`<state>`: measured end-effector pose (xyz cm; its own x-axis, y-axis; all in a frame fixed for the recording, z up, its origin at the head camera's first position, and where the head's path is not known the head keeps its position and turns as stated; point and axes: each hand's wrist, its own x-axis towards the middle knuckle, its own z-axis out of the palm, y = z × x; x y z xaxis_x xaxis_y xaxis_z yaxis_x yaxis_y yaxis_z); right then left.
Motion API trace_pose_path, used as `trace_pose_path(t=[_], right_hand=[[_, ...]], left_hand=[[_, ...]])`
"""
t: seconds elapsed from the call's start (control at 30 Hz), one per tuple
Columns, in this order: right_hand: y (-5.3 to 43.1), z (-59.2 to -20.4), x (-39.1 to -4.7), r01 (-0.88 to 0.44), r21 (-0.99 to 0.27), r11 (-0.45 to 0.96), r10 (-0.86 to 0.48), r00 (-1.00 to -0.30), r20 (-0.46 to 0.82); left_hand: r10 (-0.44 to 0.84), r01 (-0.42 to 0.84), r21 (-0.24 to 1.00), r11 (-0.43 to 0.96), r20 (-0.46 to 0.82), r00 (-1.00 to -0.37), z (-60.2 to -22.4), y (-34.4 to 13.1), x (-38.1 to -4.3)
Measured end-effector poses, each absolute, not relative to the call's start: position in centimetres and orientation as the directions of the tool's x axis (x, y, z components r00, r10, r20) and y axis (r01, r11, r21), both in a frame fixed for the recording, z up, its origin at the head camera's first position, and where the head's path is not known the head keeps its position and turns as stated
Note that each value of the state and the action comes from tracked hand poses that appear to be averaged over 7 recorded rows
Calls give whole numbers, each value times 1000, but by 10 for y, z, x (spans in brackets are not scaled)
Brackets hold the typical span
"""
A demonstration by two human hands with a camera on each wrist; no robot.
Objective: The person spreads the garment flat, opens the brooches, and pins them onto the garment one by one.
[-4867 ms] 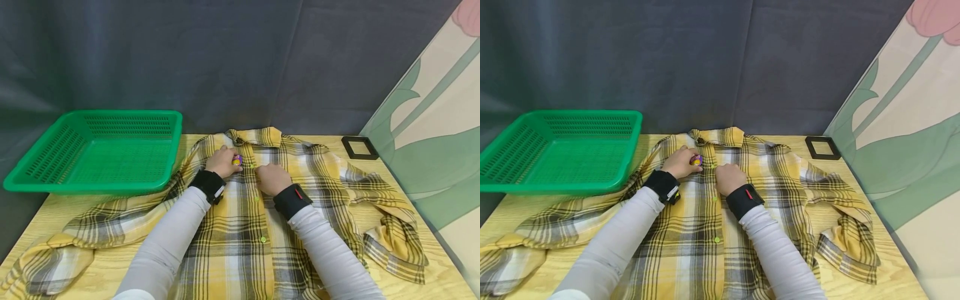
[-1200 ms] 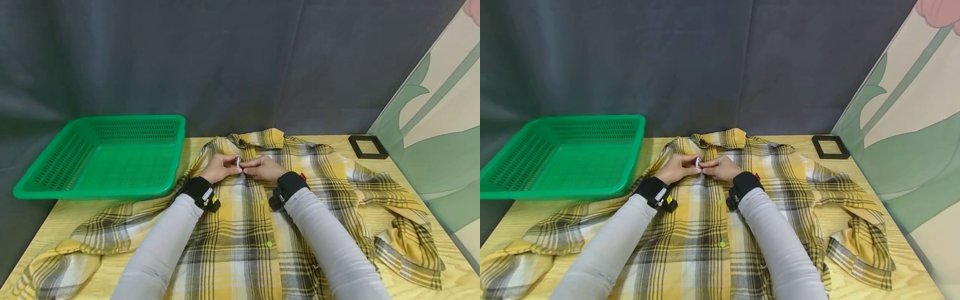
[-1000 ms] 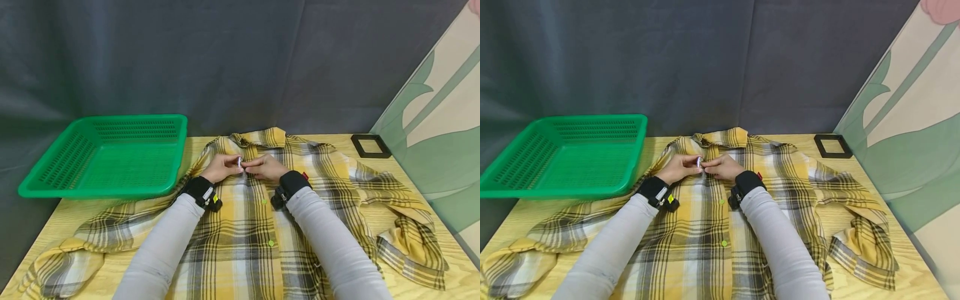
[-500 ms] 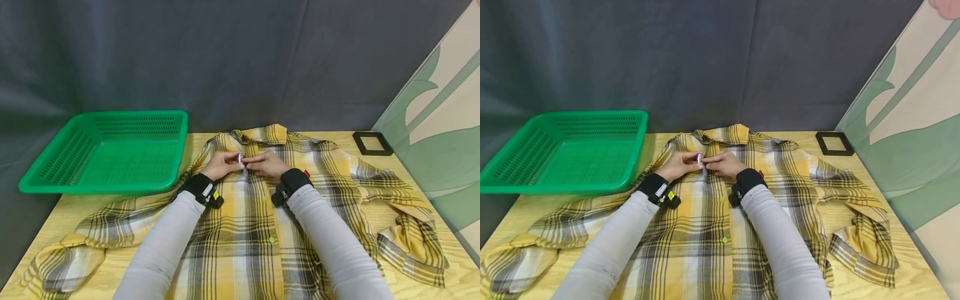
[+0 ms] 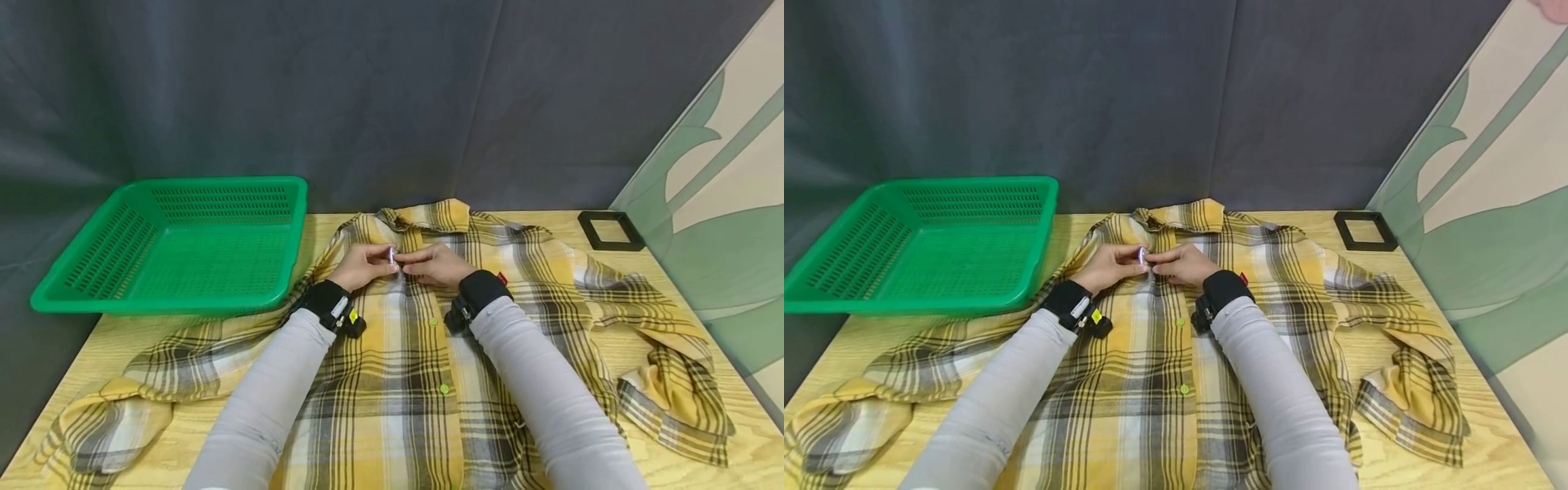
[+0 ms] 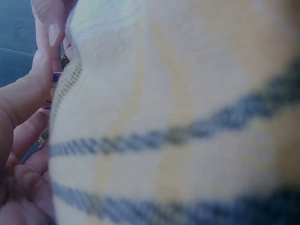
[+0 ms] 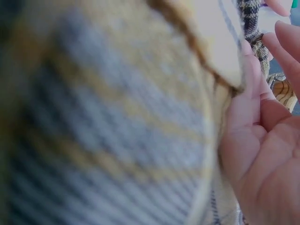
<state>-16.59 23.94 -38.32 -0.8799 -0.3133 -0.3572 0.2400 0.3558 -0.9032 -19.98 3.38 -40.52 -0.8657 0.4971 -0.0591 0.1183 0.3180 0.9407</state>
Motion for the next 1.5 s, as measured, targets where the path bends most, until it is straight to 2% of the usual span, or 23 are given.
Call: trace_pose_path(t=[0.23, 0.57, 0.63, 0.77, 0.87, 1.03, 1.13, 1.23, 1.5], right_hand=[[240, -384, -167, 261, -911, 319, -306, -881, -360], [240, -385, -163, 259, -921, 292, -287, -894, -343], [239, -385, -164, 230, -913, 336, -264, -908, -326], [239, -381, -165, 93, -865, 492, -217, -950, -225], [241, -376, -166, -4, -783, 622, -186, -972, -143], [249, -375, -167, -63, -605, 794, -154, -983, -99], [256, -375, -168, -61, -483, 874, -150, -978, -148], [261, -374, -169, -44, -412, 910, -150, -962, -228], [266, -377, -173, -50, -313, 948, -177, -903, -391]], left_hand=[[501, 129, 935, 330, -58, -863, -405, 35, -201], [532, 269, 845, 461, -21, -846, -398, 41, -197], [533, 281, 832, 478, -21, -846, -397, 43, -196], [538, 319, 792, 520, -14, -843, -397, 45, -197], [540, 358, 751, 555, 2, -842, -395, 47, -198], [555, 469, 607, 641, 55, -830, -390, 50, -198], [560, 516, 484, 707, 63, -826, -387, 54, -198], [545, 510, 410, 756, 37, -838, -384, 56, -199], [492, 454, 343, 822, -28, -870, -387, 52, -202]])
